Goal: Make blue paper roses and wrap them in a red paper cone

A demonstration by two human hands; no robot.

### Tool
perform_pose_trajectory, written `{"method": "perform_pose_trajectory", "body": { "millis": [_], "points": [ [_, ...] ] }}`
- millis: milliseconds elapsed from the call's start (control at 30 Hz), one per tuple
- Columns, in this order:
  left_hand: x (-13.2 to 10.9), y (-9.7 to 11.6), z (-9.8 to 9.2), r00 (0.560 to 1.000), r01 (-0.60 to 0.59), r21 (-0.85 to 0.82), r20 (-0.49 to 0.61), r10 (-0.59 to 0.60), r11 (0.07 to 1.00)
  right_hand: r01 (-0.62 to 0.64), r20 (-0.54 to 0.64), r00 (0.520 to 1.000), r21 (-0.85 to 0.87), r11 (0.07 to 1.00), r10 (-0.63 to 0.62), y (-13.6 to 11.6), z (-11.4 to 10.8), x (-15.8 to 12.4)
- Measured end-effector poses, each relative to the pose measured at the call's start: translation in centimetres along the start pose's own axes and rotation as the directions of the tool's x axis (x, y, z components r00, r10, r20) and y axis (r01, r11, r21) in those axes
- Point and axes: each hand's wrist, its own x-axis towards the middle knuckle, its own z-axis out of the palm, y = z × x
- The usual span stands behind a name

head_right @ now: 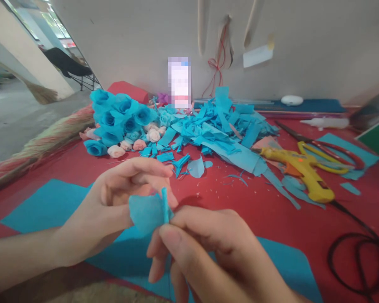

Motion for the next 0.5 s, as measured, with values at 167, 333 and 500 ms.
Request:
{"method": "perform_pose_trajectory", "body": {
  "millis": [167, 333, 500],
  "points": [
    [-0.01, -0.06, -0.13, 0.999, -0.012, -0.026, 0.050, 0.014, 1.000, 0.011, -0.011, 1.000, -0.014, 1.000, -0.011, -0.10, -0.10, -0.12],
    [-0.07, -0.11, -0.20, 0.995, 0.036, -0.162, 0.101, -0.019, 0.986, 0.048, 0.009, 0.999, 0.018, 0.999, -0.048, 0.21, 0.08, 0.00],
    [-0.06, -0.33, -0.11, 0.980, 0.136, -0.264, 0.175, -0.091, 0.955, 0.032, 0.009, 0.999, 0.005, 0.999, -0.032, 0.02, 0.27, -0.22]
  ]
}}
